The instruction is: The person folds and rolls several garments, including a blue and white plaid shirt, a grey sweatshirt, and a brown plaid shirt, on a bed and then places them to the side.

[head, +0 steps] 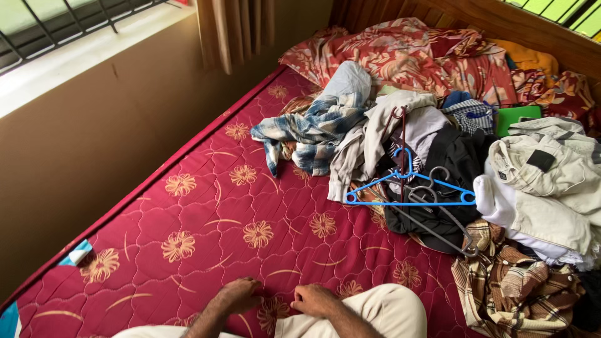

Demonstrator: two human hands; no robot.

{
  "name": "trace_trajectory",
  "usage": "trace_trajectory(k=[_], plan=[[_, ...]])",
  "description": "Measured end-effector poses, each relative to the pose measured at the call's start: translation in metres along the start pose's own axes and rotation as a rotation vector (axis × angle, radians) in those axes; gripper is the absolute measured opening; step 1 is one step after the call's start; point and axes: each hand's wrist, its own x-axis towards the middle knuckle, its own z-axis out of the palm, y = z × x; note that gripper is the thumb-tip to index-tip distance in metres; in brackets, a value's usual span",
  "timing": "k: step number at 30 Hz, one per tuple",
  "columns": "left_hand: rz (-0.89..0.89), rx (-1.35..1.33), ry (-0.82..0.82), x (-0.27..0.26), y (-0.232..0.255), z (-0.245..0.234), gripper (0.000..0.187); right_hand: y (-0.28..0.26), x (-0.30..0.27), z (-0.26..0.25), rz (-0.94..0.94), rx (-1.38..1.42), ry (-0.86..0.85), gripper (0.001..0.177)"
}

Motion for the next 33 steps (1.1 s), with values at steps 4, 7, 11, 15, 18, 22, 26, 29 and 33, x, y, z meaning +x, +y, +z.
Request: trace_trajectory(k=[4,7,11,15,18,22,26,29,33], plan=[[-0.029,-0.113,0.023,-0.032,0.036,-0.029,0.071,-0.006,-0.002,0.001,0.013,0.012,0.031,0.032],[0.011,-0.118,0.047,-0.03,0.049,-0.044,0.07,-0.007,0.002,-0.013,0.022,0.036,-0.007,0.031],[0.162,-0.158,0.16,0.016,0.052,-0.067,0.059,-0.003,0.036,-0.053,-0.006,0.034,-0.054,0.029],[0.229,-0.13,0.322,0.077,0.06,-0.115,0.054,0.012,0.111,-0.135,-0.083,0.118,0.432,0.018],[-0.001,-0.074,0.308,0.102,0.063,-0.133,0.098,0.033,0.165,-0.217,-0.076,0.148,0.636,0.022],[0.027,0.213,0.133,0.11,0.039,-0.102,0.134,0.053,0.208,-0.324,-0.099,-0.047,1.06,0.039],[0.1,0.181,0.251,0.157,0.003,-0.064,0.136,0.051,0.217,-0.407,0.148,-0.159,1.082,0.08],[0.134,0.581,0.937,0.202,-0.009,-0.047,0.136,0.043,0.242,-0.442,0.053,-0.58,1.334,0.093],[0.12,0.494,1.061,0.217,-0.02,-0.021,0.136,0.095,0.297,-0.447,0.185,-0.466,1.198,0.055]])
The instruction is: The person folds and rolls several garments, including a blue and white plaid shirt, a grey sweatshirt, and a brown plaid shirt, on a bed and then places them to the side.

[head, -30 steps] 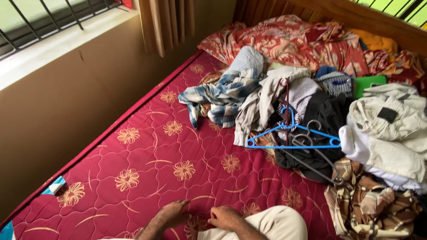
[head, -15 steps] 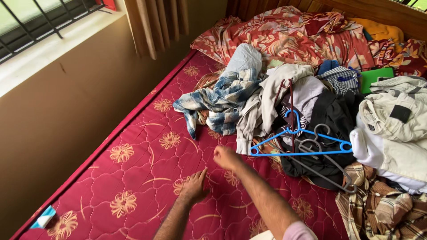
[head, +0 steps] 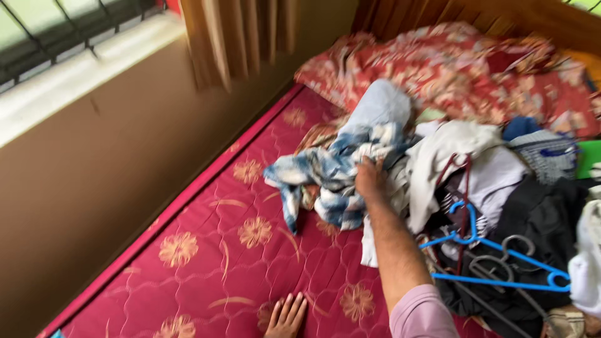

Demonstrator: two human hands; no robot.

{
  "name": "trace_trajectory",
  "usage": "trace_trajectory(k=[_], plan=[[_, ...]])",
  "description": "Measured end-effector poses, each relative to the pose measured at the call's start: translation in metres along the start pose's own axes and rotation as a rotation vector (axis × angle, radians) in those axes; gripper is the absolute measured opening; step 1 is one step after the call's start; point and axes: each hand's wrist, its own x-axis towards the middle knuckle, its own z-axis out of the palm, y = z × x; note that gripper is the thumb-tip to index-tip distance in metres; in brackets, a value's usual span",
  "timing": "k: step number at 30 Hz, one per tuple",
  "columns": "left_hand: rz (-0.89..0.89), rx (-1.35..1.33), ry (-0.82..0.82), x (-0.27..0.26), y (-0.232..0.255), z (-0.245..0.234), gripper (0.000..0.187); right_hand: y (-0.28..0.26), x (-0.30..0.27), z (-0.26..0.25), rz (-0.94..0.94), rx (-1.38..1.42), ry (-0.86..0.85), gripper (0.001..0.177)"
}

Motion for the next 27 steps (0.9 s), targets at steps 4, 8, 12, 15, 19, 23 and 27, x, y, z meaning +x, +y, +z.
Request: trace_trajectory(k=[4,8,12,15,19,23,27], plan=[[0.005,-0.604,-0.779,-0.001,-0.022,-0.039,0.138,0.011,-0.011,0.029,0.215,0.513,0.085,0.042],[-0.059,-0.533,-0.966,0.029,-0.021,-0.111,0.136,0.023,-0.014,-0.069,0.072,1.005,0.479,0.039],[-0.326,-0.798,-0.918,0.035,-0.017,-0.149,0.105,0.033,-0.004,-0.225,0.1,1.622,0.38,0.032],[-0.692,-1.316,-0.769,0.04,-0.029,-0.162,0.063,0.028,-0.014,-0.353,0.171,1.809,0.331,0.044],[-0.768,-1.517,-0.081,0.051,-0.083,-0.217,0.04,-0.008,-0.073,-0.473,-0.167,2.105,-0.083,0.034],[-0.652,-1.27,0.183,0.061,-0.13,-0.336,0.057,-0.047,-0.151,-0.534,-0.28,2.333,-0.224,0.029],[-0.158,-1.061,0.154,0.063,-0.11,-0.419,0.118,-0.07,-0.21,-0.567,-0.459,2.466,-0.349,0.026]])
